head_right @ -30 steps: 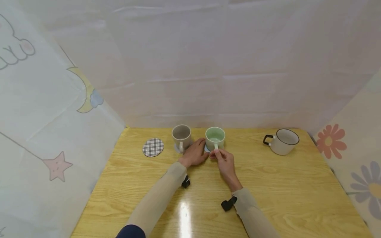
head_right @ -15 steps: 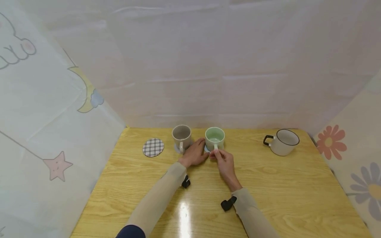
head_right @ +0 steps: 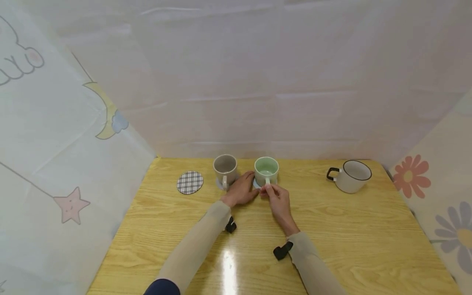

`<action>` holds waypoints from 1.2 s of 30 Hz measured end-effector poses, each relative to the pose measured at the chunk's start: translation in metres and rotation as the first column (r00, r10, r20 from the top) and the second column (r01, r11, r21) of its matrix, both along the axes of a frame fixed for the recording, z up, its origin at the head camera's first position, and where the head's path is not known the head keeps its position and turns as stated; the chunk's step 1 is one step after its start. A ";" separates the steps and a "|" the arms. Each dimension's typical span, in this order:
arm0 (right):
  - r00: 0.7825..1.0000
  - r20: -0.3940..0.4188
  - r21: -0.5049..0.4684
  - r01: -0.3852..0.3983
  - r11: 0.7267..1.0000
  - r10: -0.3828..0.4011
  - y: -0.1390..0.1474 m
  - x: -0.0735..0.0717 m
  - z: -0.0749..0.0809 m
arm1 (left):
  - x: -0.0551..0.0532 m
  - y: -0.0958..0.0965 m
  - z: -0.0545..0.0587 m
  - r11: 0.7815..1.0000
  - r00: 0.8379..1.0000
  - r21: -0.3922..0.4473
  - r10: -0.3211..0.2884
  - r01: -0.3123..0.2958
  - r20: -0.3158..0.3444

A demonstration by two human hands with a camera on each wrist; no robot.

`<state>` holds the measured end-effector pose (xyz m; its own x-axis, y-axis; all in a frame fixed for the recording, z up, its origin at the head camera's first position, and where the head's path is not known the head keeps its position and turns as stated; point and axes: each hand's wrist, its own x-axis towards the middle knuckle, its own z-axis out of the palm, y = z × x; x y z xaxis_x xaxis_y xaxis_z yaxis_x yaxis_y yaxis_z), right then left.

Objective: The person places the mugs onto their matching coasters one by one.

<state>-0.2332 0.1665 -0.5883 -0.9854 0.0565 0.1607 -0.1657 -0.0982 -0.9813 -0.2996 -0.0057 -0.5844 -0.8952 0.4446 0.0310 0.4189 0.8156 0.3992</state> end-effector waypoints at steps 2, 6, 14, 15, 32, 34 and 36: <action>1.000 0.004 0.008 -0.004 1.000 0.004 0.001 0.000 0.000 | 0.000 0.000 0.000 1.000 1.000 0.007 0.004 -0.005 0.002; 1.000 0.016 0.022 -0.013 1.000 0.013 0.002 -0.001 0.001 | -0.002 0.001 -0.002 0.999 1.000 0.033 0.009 -0.010 0.016; 0.996 0.090 -0.003 -0.020 1.000 0.020 0.001 0.002 0.001 | -0.005 0.001 -0.011 0.999 0.999 0.047 0.011 -0.013 0.045; 0.995 0.097 -0.003 -0.020 1.000 0.021 0.001 0.002 0.001 | -0.005 0.001 -0.012 0.999 0.999 0.046 0.013 -0.015 0.047; 0.995 0.097 0.051 0.001 0.999 -0.006 -0.001 0.001 0.006 | -0.003 0.003 -0.010 0.999 1.000 0.045 0.008 -0.008 0.014; 0.994 0.105 0.056 0.000 0.998 -0.006 -0.002 0.000 0.006 | -0.001 0.003 -0.009 0.999 1.000 0.045 0.010 -0.011 0.022; 0.993 0.115 0.055 -0.003 0.999 -0.003 -0.002 0.000 0.006 | 0.001 0.002 -0.006 0.999 1.000 0.039 0.015 -0.016 0.028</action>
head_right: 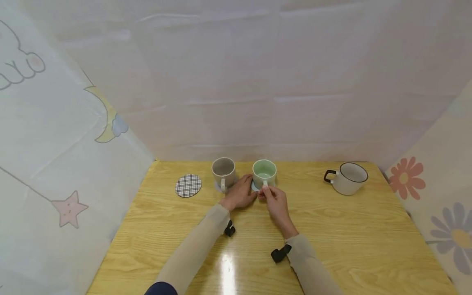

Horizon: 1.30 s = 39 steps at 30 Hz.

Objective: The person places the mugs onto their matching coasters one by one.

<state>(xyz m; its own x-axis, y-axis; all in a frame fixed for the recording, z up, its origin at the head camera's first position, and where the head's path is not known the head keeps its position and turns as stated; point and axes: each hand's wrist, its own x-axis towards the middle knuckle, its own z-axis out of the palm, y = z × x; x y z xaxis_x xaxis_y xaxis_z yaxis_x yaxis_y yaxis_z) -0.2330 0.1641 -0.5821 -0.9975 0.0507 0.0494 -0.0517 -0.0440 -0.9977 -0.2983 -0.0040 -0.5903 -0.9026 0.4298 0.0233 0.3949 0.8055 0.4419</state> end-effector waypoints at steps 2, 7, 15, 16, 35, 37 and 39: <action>1.000 0.010 -0.002 0.001 1.000 -0.001 -0.001 0.000 0.000 | 0.003 0.000 0.003 1.000 1.000 -0.007 0.000 0.000 0.003; 1.000 0.027 0.002 0.007 1.000 -0.007 -0.001 0.002 0.003 | 0.010 -0.002 0.009 0.998 0.999 -0.063 -0.021 0.019 -0.032; 0.998 0.047 0.092 0.037 0.995 -0.042 0.003 0.004 0.008 | 0.021 -0.004 0.016 0.995 0.999 -0.094 -0.046 0.044 -0.012; 0.997 0.051 0.115 0.046 0.992 -0.052 0.003 0.004 0.009 | 0.023 -0.004 0.017 0.994 0.999 -0.095 -0.046 0.046 -0.001; 0.994 0.103 0.222 0.002 0.975 -0.025 0.020 0.015 0.031 | 0.052 -0.022 0.023 0.995 0.994 -0.005 -0.100 0.100 -0.052; 0.996 0.079 0.252 0.011 0.968 -0.032 0.022 0.018 0.033 | 0.054 -0.022 0.025 0.994 0.991 -0.009 -0.109 0.109 -0.078; 0.998 0.056 0.285 0.019 0.958 -0.036 0.025 0.020 0.034 | 0.056 -0.023 0.026 0.993 0.988 -0.019 -0.116 0.115 -0.100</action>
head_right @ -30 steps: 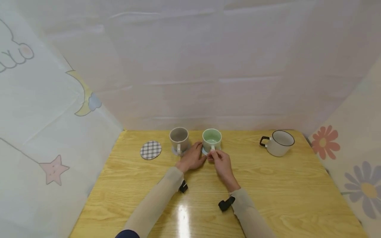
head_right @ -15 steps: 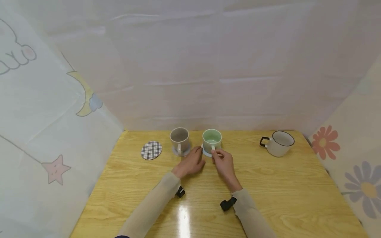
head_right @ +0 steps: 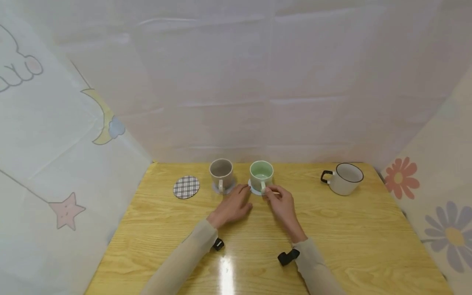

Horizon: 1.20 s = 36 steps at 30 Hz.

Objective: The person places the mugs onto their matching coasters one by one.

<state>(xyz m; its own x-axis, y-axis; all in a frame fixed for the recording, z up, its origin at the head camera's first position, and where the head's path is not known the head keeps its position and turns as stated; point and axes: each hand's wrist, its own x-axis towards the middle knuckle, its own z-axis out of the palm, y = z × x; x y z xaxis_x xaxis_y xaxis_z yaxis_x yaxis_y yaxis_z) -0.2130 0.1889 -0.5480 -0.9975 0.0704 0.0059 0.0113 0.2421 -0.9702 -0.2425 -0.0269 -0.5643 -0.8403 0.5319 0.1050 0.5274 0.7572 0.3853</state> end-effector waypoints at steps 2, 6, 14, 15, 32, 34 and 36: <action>1.000 -0.013 0.021 -0.005 1.000 0.005 0.002 0.003 0.000 | 0.002 -0.001 0.001 1.000 1.000 -0.013 -0.004 0.004 -0.018; 1.000 -0.007 0.044 -0.011 0.999 0.011 0.010 0.009 -0.001 | 0.005 -0.004 0.006 0.999 0.999 -0.038 -0.017 0.016 -0.036; 1.000 0.029 0.038 0.005 0.999 -0.006 0.026 0.019 -0.003 | 0.014 -0.010 0.018 0.997 0.995 -0.068 -0.046 0.041 -0.084; 1.000 0.025 0.036 0.006 0.999 -0.007 0.027 0.020 -0.002 | 0.016 -0.011 0.020 0.997 0.995 -0.065 -0.046 0.040 -0.090; 0.999 -0.042 0.035 0.031 0.999 -0.029 0.046 0.029 0.000 | 0.037 -0.026 0.050 0.995 0.961 -0.073 -0.090 0.073 -0.261; 0.998 -0.045 0.049 0.034 0.998 -0.032 0.049 0.030 -0.001 | 0.037 -0.029 0.052 0.996 0.961 -0.060 -0.083 0.070 -0.264; 0.998 -0.052 0.071 0.044 0.996 -0.040 0.053 0.032 -0.002 | 0.036 -0.033 0.054 0.997 0.960 -0.034 -0.074 0.067 -0.270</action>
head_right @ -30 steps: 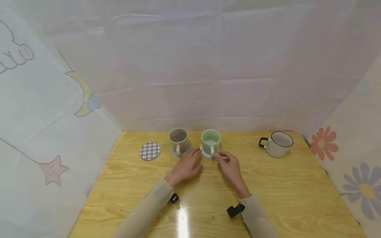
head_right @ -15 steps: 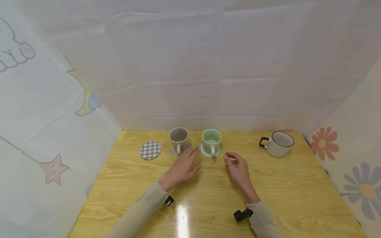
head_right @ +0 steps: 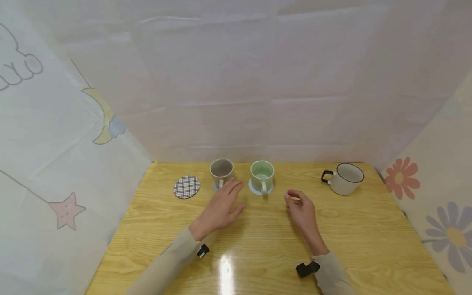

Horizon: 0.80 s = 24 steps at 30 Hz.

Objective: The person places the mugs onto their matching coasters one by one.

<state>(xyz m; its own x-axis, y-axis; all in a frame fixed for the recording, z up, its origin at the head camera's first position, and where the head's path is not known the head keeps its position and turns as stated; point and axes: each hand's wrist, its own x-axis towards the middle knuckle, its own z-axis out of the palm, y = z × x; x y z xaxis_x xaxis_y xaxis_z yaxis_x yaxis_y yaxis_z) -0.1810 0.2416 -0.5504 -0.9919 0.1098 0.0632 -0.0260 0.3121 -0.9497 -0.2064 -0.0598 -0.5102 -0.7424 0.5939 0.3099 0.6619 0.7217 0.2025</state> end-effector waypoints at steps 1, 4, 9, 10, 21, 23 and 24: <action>1.000 -0.006 0.014 0.006 1.000 -0.006 0.002 0.001 -0.001 | 0.000 -0.002 0.001 1.000 1.000 0.015 0.003 -0.003 -0.005; 1.000 -0.021 0.046 0.024 0.999 -0.023 0.008 0.004 -0.002 | -0.001 -0.010 0.003 0.998 0.999 0.061 0.018 -0.016 -0.026; 0.999 -0.021 0.074 0.036 0.997 -0.035 0.019 0.008 -0.004 | -0.002 -0.023 0.005 0.994 0.997 0.092 0.064 -0.061 -0.039; 0.999 -0.019 0.078 0.040 0.996 -0.039 0.022 0.008 -0.004 | -0.003 -0.025 0.005 0.993 0.997 0.094 0.070 -0.067 -0.035; 0.996 -0.014 0.103 0.091 0.991 -0.090 0.041 0.007 -0.009 | -0.005 -0.057 0.001 0.976 0.989 0.165 0.145 -0.143 -0.004; 0.996 -0.021 0.103 0.094 0.990 -0.092 0.044 0.006 -0.010 | -0.007 -0.064 0.000 0.968 0.985 0.186 0.170 -0.166 -0.005; 0.995 -0.030 0.104 0.097 0.990 -0.094 0.046 0.006 -0.011 | -0.008 -0.068 0.000 0.964 0.983 0.196 0.185 -0.181 -0.004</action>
